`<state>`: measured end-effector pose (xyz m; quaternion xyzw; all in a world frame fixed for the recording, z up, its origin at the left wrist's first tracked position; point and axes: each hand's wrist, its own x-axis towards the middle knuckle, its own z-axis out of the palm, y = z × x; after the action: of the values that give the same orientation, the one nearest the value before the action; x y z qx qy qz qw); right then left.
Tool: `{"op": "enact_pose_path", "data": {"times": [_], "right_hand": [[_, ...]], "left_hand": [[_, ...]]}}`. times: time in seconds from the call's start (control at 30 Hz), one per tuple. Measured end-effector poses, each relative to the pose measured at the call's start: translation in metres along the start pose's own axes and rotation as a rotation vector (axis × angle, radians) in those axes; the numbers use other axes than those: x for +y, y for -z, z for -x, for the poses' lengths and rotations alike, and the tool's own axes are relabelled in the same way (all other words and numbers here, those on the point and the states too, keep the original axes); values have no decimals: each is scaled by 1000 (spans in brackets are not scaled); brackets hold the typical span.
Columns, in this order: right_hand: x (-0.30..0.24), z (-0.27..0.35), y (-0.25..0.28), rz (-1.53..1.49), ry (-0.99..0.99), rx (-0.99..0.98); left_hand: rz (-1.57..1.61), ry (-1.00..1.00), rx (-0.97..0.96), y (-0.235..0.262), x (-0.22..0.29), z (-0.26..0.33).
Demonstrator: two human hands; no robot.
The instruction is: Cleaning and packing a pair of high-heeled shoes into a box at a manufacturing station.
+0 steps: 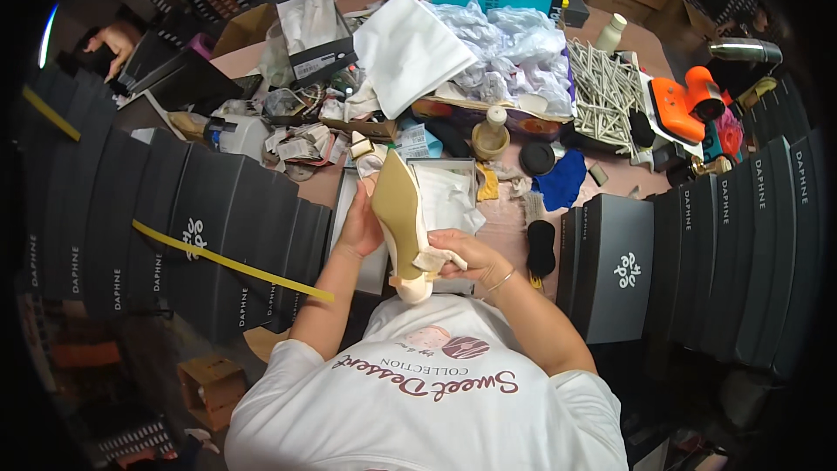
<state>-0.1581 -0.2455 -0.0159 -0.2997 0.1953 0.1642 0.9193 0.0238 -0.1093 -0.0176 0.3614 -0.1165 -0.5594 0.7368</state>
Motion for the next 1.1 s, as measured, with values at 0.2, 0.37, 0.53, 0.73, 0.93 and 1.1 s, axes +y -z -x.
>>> {"op": "enact_pose_path", "data": {"times": [0.2, 0.37, 0.53, 0.73, 0.93, 1.1], "right_hand": [[17, 24, -27, 277, 299, 85], [3, 58, -63, 1622, 1165, 376], [7, 35, -54, 1689, 1097, 466], [21, 44, -71, 1816, 847, 356], [17, 35, -87, 1827, 805, 335], [17, 39, -101, 1799, 1049, 293]], "left_hand": [[219, 82, -136, -38, -1, 17], [161, 179, -65, -44, -23, 51], [149, 289, -29, -56, -44, 67], [55, 188, 16, -57, -47, 72], [-81, 89, 48, -61, -39, 67], [-50, 121, 40, -53, -45, 69]]}}
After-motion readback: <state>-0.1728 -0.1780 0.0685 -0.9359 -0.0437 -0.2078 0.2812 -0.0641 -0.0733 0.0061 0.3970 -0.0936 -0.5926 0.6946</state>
